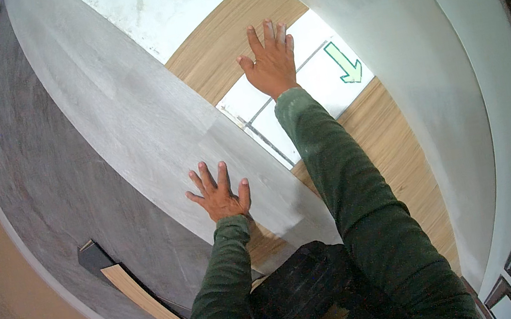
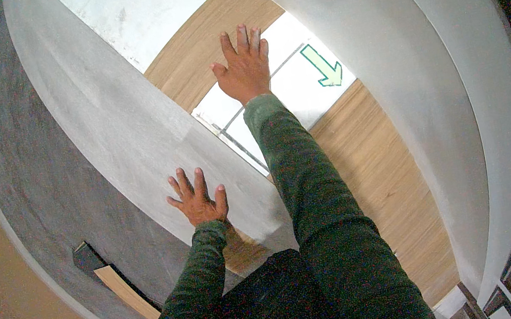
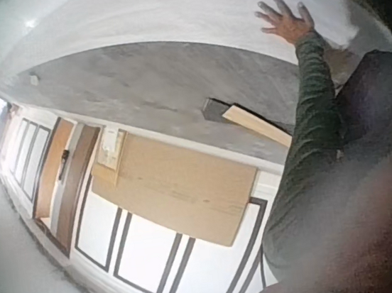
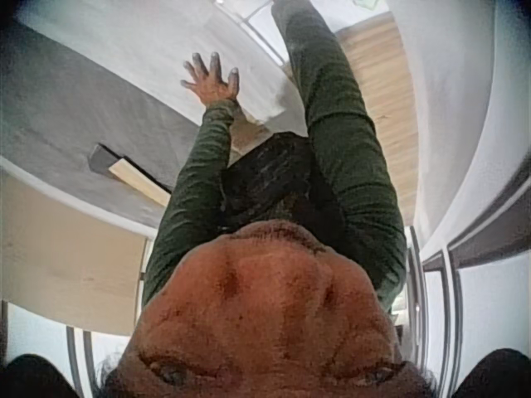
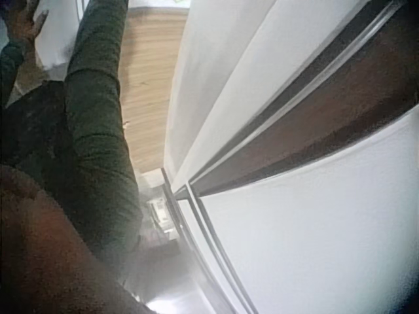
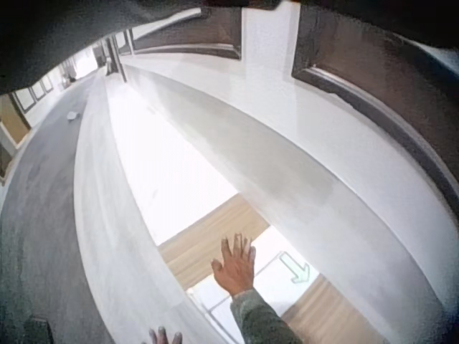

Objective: The person positions and aligns wood-patterned flooring planks on a light-colored floor, then uses a utility knife to score and cut a plank to fit against a wall.

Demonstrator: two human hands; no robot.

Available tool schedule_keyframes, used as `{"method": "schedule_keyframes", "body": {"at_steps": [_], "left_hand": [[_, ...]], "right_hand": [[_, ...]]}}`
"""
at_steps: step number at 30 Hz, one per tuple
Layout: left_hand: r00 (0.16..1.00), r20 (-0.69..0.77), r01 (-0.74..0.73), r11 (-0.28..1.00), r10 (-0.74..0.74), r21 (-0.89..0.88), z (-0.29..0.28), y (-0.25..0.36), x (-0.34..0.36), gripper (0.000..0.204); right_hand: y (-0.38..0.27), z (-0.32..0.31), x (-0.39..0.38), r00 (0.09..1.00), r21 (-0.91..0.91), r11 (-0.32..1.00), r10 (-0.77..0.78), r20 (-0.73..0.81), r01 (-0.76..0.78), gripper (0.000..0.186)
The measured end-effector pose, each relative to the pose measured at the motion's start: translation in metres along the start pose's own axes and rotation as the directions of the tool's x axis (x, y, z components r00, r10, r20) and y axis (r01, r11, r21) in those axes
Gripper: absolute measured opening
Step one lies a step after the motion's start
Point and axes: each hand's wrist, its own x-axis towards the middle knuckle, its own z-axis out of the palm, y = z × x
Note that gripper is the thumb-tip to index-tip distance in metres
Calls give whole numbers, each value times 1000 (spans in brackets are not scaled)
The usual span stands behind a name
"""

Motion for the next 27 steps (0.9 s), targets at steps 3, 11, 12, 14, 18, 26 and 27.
{"method": "schedule_keyframes", "body": {"at_steps": [3,11,12,14,18,26,27], "left_hand": [[1000,-15,-11,1000,11,21,4,-2,-1,65],[1000,-27,-5,1000,5,7,-3,-1,-3,66],[1000,-5,-4,1000,4,-5,0,0,-3,65],[999,33,2,1000,-3,6,-2,6,-3,65],[999,-33,-20,1000,19,-16,0,-4,-2,65],[998,-56,-22,1000,21,-11,6,-6,-2,69],[999,-43,-31,999,31,-9,7,-2,-3,69]], "right_hand": [[-1,0,-1,1000,-1,1000,3,-9,-3,68],[-3,3,-2,998,-90,995,-41,-46,36,69],[3,1,-2,999,-73,997,-41,-14,40,70],[21,2,-5,995,74,996,-41,-92,48,70],[15,-29,-78,982,503,864,72,-176,27,65],[66,-121,-379,871,526,716,478,111,-459,25],[72,-128,-408,838,514,679,519,169,-524,22]]}}
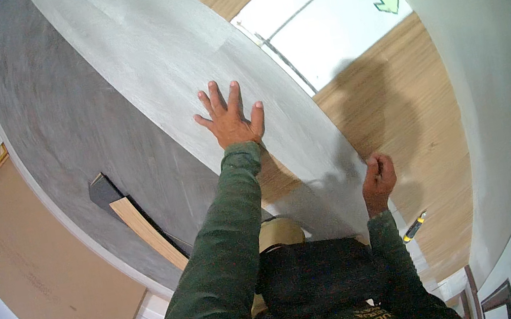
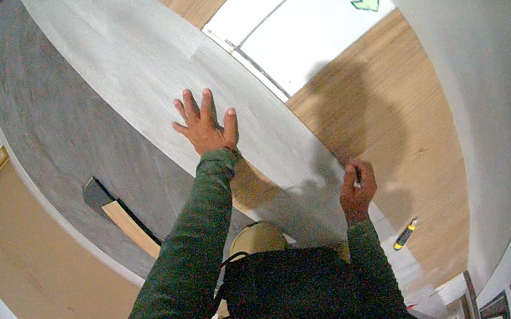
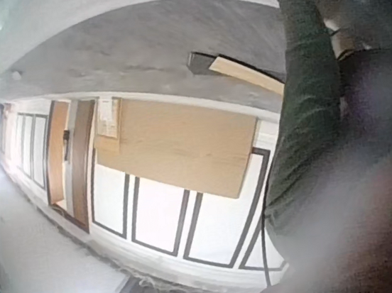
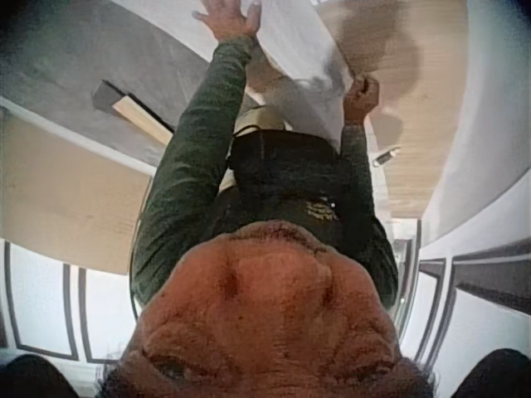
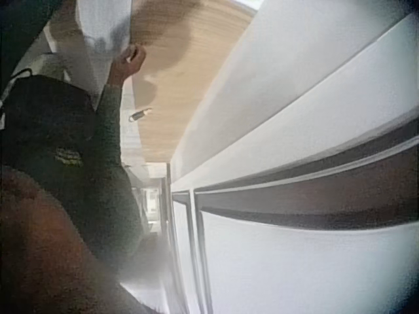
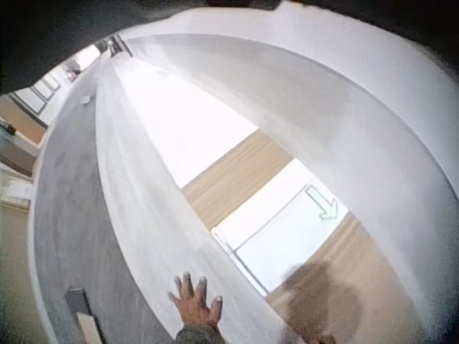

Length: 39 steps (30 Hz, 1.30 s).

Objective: The person positions and aligns wood-patterned flooring planks on a light-colored floor, then uses a utility knife to score and cut a plank to fit against a wall.

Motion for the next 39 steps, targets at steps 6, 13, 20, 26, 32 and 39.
{"method": "schedule_keyframes", "body": {"at_steps": [6,13,20,26,32,39], "left_hand": [[1000,-25,-2,999,3,35,-1,4,3,66],[999,-35,-10,1000,10,15,3,2,0,68],[1000,-20,-8,1000,8,25,6,-2,-2,69],[1000,-23,-19,998,21,53,5,-2,-2,67],[1000,-15,-7,999,8,51,0,-1,3,62],[907,64,-415,909,416,-38,-30,8,73,75]], "right_hand": [[60,-27,-87,942,-130,933,332,-58,-337,28],[100,-15,-115,798,-93,793,601,-42,-602,37],[67,-7,-91,726,30,727,686,-54,-686,42],[44,-7,-73,678,177,668,735,-5,-723,44],[39,-16,-64,666,340,595,731,148,-728,44],[38,-19,-61,673,301,615,724,149,-729,46]]}}
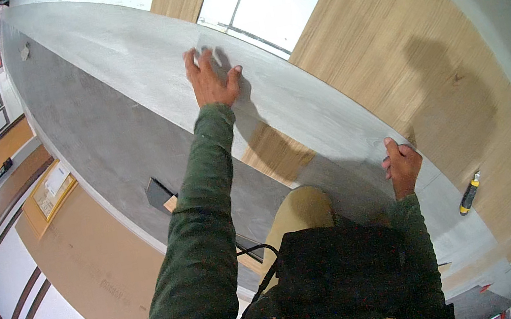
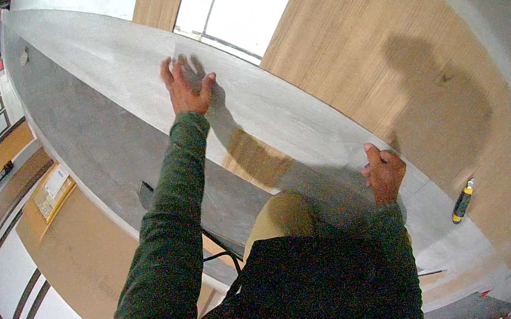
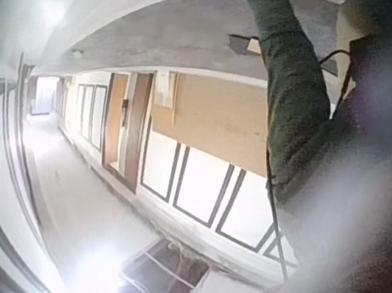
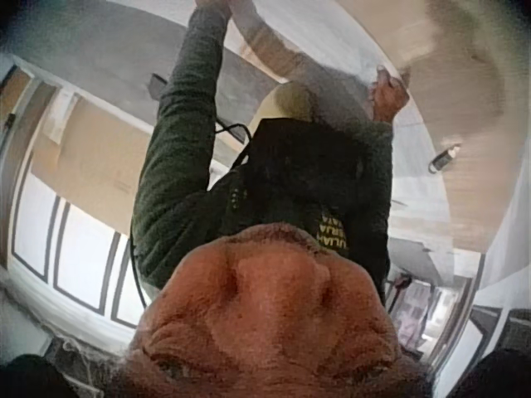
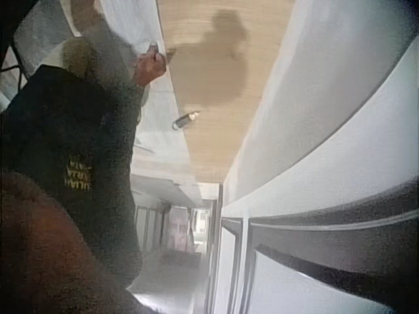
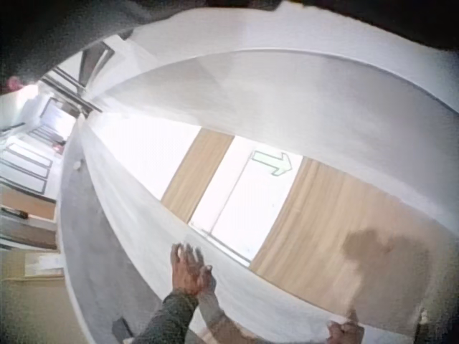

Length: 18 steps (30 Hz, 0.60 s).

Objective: The person positions and aligns wood-patterned flooring planks on a light-colored floor, then uses a utility knife to score and cut a plank to fit against a wall.

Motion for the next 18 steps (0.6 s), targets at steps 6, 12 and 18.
{"method": "schedule_keyframes", "body": {"at_steps": [6,12,18], "left_hand": [[924,368,58,988,-107,142,-25,16,57,98],[871,456,135,981,-184,139,-30,23,63,86],[878,471,30,991,-87,127,-29,14,66,81]], "right_hand": [[-2,0,0,1000,-44,999,2,-19,-3,47],[-3,-6,1,995,-110,991,76,57,-70,44],[1,-1,2,995,-35,994,100,12,-99,46]]}}
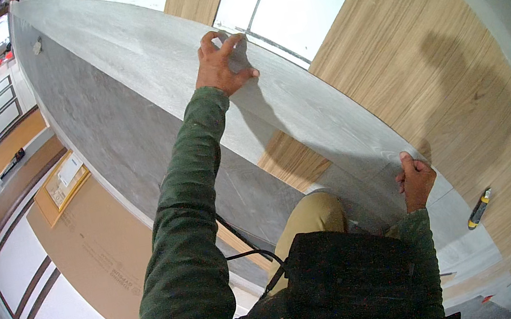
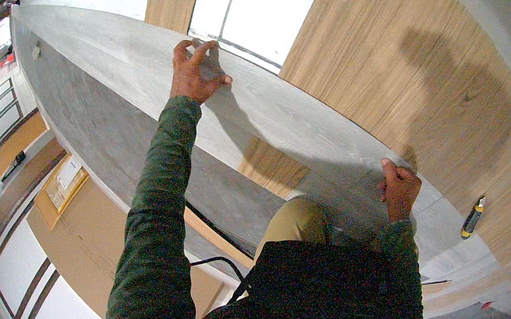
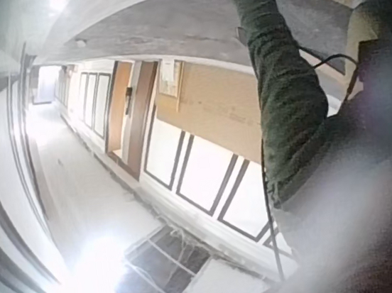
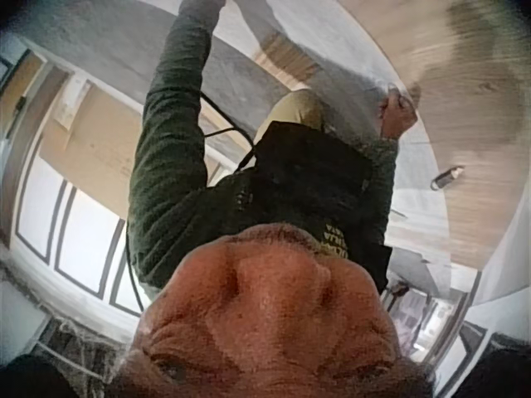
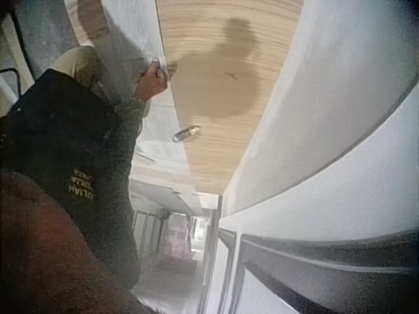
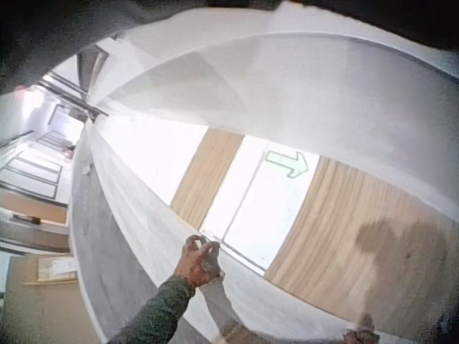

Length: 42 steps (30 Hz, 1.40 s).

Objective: The person positions and aligns wood-patterned flooring planks on a light-colored floor, then uses a utility knife to score and cut a plank to fit against a wall.

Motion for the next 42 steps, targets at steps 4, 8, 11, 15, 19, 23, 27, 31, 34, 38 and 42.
{"method": "schedule_keyframes", "body": {"at_steps": [4,8,11,15,19,23,27,31,34,38,42], "left_hand": [[998,-18,-58,993,61,105,7,-2,-1,83],[989,-12,-144,982,147,125,12,-4,6,81],[956,-99,-261,952,278,158,25,-18,13,82],[960,-59,-262,953,273,151,7,-42,10,78],[967,-36,-246,964,251,98,16,-25,11,74],[959,-30,-278,953,283,116,15,-25,14,73],[950,-34,-301,939,311,168,16,-34,16,74],[939,-61,-330,935,339,129,16,-35,14,74],[932,-58,-346,927,357,142,18,-32,15,74],[964,-48,-259,962,263,86,18,-37,14,75],[971,-39,-231,969,235,82,21,-33,14,75]], "right_hand": [[6,0,6,1000,-65,998,4,-23,-5,48],[14,-6,9,999,-124,992,-7,-38,2,49],[26,-11,15,992,-133,985,-119,-49,111,50],[14,8,11,998,-119,991,-64,-17,61,44],[10,5,3,995,49,997,58,-78,-55,40],[31,16,3,987,90,995,-15,-163,30,44],[34,24,1,933,3,967,-245,-263,255,42],[31,20,3,867,-166,897,-439,-236,409,41],[28,20,11,922,-146,949,-306,-235,278,41],[10,14,7,990,-51,995,-93,-107,88,45],[2,12,1,996,138,989,-40,-78,51,46]]}}
